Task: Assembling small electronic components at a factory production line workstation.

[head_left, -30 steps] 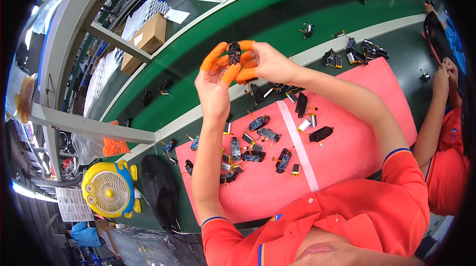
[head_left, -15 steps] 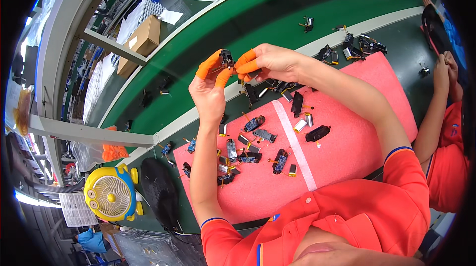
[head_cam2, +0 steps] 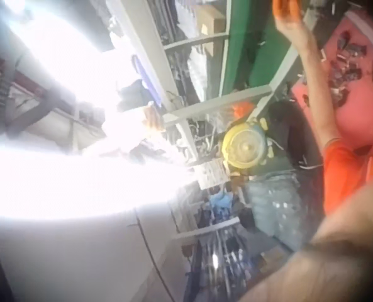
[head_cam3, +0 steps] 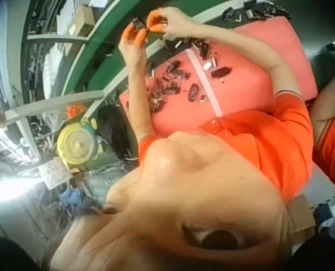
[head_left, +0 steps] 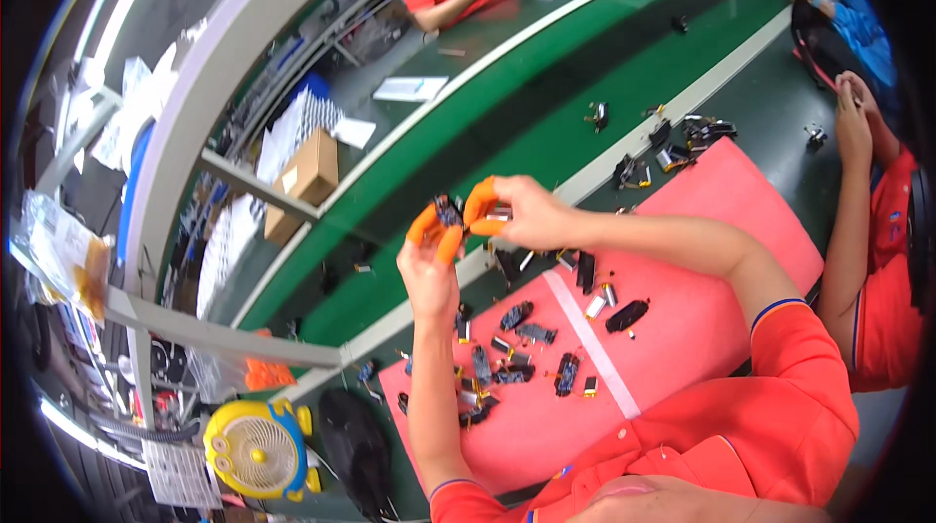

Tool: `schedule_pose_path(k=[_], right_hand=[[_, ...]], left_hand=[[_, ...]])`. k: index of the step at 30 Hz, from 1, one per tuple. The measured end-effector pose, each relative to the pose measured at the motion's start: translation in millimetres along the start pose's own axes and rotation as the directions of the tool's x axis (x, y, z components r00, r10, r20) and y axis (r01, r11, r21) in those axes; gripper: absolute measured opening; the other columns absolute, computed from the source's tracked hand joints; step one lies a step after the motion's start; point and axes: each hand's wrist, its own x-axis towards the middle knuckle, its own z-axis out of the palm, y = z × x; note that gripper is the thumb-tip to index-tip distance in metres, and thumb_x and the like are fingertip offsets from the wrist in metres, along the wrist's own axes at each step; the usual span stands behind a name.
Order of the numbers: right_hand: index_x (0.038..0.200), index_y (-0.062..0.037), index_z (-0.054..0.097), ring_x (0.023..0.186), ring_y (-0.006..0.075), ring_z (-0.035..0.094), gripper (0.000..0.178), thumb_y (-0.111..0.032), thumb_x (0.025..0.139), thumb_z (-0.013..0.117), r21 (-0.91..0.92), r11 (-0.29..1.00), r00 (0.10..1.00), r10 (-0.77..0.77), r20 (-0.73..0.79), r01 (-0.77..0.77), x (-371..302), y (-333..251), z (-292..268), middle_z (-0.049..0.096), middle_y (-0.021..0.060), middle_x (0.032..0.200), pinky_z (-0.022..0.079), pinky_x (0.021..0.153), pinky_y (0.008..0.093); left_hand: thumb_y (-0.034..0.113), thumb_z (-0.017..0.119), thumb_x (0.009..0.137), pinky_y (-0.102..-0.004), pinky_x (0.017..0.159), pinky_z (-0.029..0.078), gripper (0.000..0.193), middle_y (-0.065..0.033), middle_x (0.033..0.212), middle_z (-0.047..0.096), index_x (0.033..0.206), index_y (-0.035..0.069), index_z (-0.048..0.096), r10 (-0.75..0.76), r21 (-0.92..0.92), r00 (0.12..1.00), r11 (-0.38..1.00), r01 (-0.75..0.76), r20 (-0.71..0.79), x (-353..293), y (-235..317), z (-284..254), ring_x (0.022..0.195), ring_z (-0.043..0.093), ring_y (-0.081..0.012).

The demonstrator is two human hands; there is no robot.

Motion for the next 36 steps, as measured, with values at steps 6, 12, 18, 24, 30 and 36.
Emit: schedule_pose_path(k=[6,12,18,24,30,36], right_hand=[[0.087,0.0043,0.059,0.085,0.0264,0.061,0.012,0.000,0.076,0.061,-0.147,0.983,0.991,-0.118,-0.070,0.107,-5.5,-15.0,-0.4,0.058,0.0156,0.088,0.049,0.079,0.0326],[0.087,0.0022,0.060,0.085,0.0274,0.061,0.011,0.000,0.075,0.060,-0.313,0.891,0.943,-0.327,0.063,0.329,-4.0,-16.6,-2.6,0.058,0.0151,0.088,0.049,0.078,0.0330],[0.091,0.0005,0.061,0.083,0.0224,0.059,0.016,0.001,0.074,0.063,-0.290,0.927,0.971,-0.229,0.067,0.238,0.5,-13.1,-5.5,0.059,0.0112,0.086,0.048,0.070,0.0300],[0.091,-0.0016,0.062,0.078,0.0233,0.059,0.019,0.000,0.072,0.066,-0.108,0.982,0.988,0.154,-0.011,-0.154,2.2,-25.0,-4.1,0.060,0.0115,0.084,0.047,0.063,0.0283],[0.090,-0.0003,0.063,0.078,0.0228,0.060,0.017,0.002,0.073,0.064,-0.341,0.823,0.888,-0.448,0.104,0.455,3.3,-6.8,-10.0,0.059,0.0120,0.082,0.047,0.059,0.0256],[0.089,0.0004,0.063,0.080,0.0225,0.060,0.016,0.003,0.073,0.065,-0.387,0.869,0.948,-0.314,0.049,0.308,-1.9,-17.5,-4.8,0.060,0.0126,0.083,0.050,0.066,0.0281]], left_hand=[[-0.006,0.056,0.082,-0.0212,0.056,0.040,0.030,-0.0088,0.095,0.060,0.112,-0.004,0.055,-0.150,-0.084,0.986,0.984,0.156,0.072,-7.4,4.0,1.1,0.074,0.056,-0.0129],[-0.003,0.056,0.083,-0.0214,0.056,0.039,0.028,-0.0093,0.098,0.060,0.111,-0.003,0.055,-0.226,-0.271,0.963,0.927,0.259,0.148,-0.8,0.7,-15.4,0.076,0.056,-0.0132],[-0.003,0.056,0.083,-0.0224,0.060,0.041,0.028,-0.0095,0.101,0.059,0.111,-0.002,0.055,-0.183,-0.332,0.977,0.920,0.208,0.105,3.0,-4.6,-7.0,0.079,0.055,-0.0121],[-0.003,0.058,0.083,-0.0225,0.060,0.041,0.029,-0.0092,0.099,0.060,0.111,-0.001,0.055,-0.054,-0.141,0.996,0.988,0.063,0.066,-4.2,2.7,3.7,0.078,0.055,-0.0118],[-0.001,0.060,0.082,-0.0220,0.058,0.041,0.028,-0.0086,0.097,0.060,0.111,-0.001,0.056,-0.160,-0.405,0.978,0.892,0.200,0.130,-3.1,0.9,-2.6,0.075,0.055,-0.0119],[-0.003,0.059,0.082,-0.0216,0.057,0.041,0.030,-0.0084,0.097,0.060,0.112,-0.002,0.055,-0.118,-0.350,0.987,0.925,0.150,0.113,-4.7,-2.0,-0.6,0.073,0.054,-0.0112]])
